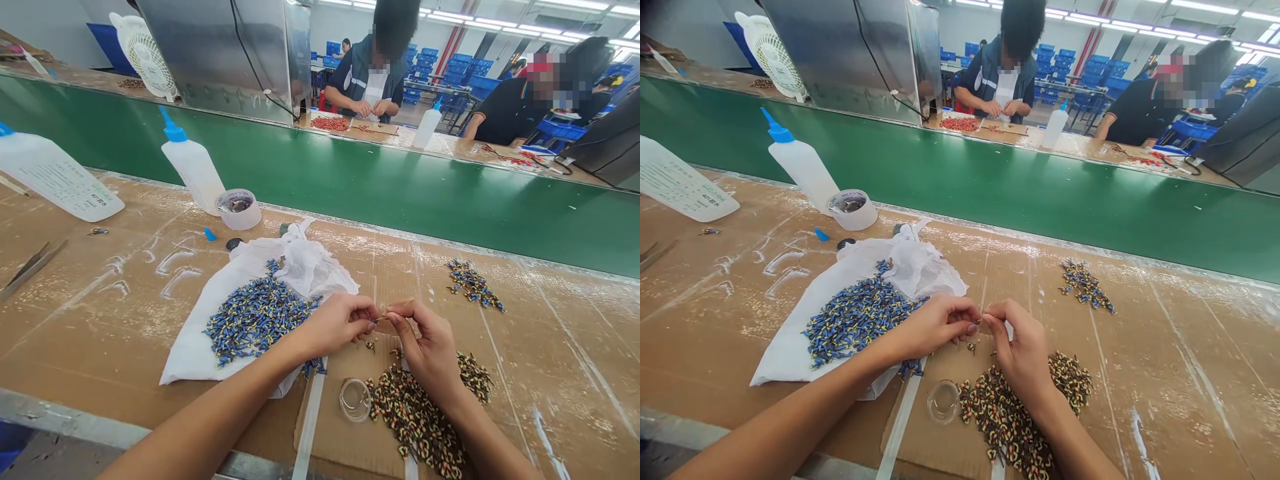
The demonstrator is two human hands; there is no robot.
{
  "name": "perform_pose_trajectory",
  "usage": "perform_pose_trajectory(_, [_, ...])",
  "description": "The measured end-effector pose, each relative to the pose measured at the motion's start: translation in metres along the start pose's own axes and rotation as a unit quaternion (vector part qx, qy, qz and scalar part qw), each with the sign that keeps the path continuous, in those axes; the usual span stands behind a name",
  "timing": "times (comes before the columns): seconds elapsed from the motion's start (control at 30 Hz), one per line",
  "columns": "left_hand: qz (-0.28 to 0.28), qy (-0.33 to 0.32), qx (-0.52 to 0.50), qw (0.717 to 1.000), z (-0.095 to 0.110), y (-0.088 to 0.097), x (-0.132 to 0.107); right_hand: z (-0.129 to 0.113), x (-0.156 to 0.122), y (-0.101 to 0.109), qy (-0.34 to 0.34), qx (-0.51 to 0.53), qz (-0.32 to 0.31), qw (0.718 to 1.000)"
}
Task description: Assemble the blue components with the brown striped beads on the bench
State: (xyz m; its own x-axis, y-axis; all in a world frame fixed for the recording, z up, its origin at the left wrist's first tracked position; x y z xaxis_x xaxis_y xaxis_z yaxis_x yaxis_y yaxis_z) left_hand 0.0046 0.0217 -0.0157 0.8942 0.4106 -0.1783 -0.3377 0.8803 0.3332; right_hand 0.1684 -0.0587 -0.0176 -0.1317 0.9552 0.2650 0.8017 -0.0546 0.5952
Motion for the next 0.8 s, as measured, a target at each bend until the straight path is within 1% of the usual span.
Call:
perform_pose_trajectory(0.1, [-0.004, -0.004, -0.014, 1.000, -0.001, 0.000, 0.000, 0.002, 0.000, 0.000, 0.004, 0.011, -0.015, 1.000])
perform_pose_trajectory(0.17, [-0.005, -0.004, -0.022, 1.000, -0.002, 0.000, 0.000, 0.004, -0.001, 0.003, -0.005, 0.024, -0.010, 1.000])
perform_pose_trajectory(0.27, [-0.002, 0.002, -0.033, 0.999, -0.002, 0.001, 0.000, 0.006, -0.002, 0.015, -0.044, 0.075, 0.032, 0.996])
perform_pose_trajectory(0.3, [-0.003, 0.003, -0.037, 0.999, -0.002, 0.001, 0.000, 0.006, -0.002, 0.021, -0.051, 0.101, 0.037, 0.993])
perform_pose_trajectory(0.33, [-0.005, 0.001, -0.041, 0.999, -0.002, 0.001, 0.000, 0.004, -0.002, 0.026, -0.048, 0.128, 0.029, 0.990])
perform_pose_trajectory(0.4, [-0.013, -0.008, -0.049, 0.999, -0.003, 0.001, 0.001, -0.003, -0.002, 0.034, -0.018, 0.177, -0.028, 0.984])
perform_pose_trajectory(0.47, [-0.016, -0.017, -0.047, 0.999, -0.005, 0.001, 0.001, -0.014, -0.003, 0.037, 0.018, 0.209, -0.121, 0.970])
perform_pose_trajectory(0.53, [-0.012, -0.021, -0.035, 0.999, -0.006, 0.001, 0.001, -0.026, -0.006, 0.033, 0.042, 0.214, -0.215, 0.952])
perform_pose_trajectory(0.6, [-0.011, -0.022, -0.031, 0.999, -0.006, 0.002, 0.000, -0.035, -0.009, 0.026, 0.052, 0.194, -0.283, 0.938])
perform_pose_trajectory(0.67, [-0.013, -0.024, -0.038, 0.999, -0.005, 0.003, 0.000, -0.039, -0.011, 0.020, 0.055, 0.177, -0.311, 0.932])
perform_pose_trajectory(0.8, [-0.013, -0.016, -0.057, 0.998, 0.000, 0.004, -0.001, -0.037, -0.012, 0.014, 0.051, 0.174, -0.303, 0.936])
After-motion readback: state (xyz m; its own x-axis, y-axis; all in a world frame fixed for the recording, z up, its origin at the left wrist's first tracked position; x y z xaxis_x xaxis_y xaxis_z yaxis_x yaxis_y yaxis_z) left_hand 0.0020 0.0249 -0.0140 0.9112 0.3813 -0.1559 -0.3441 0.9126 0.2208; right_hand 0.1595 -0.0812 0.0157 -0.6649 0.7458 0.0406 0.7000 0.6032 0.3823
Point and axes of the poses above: each hand's wrist, its own x-axis towards the middle knuckle, its own y-axis out of the back of the hand, z = x × y, the point moved 1 cm from there along x, towards the middle knuckle, and after that the axes turned 14 degrees about -z, right-handed, at the moved point
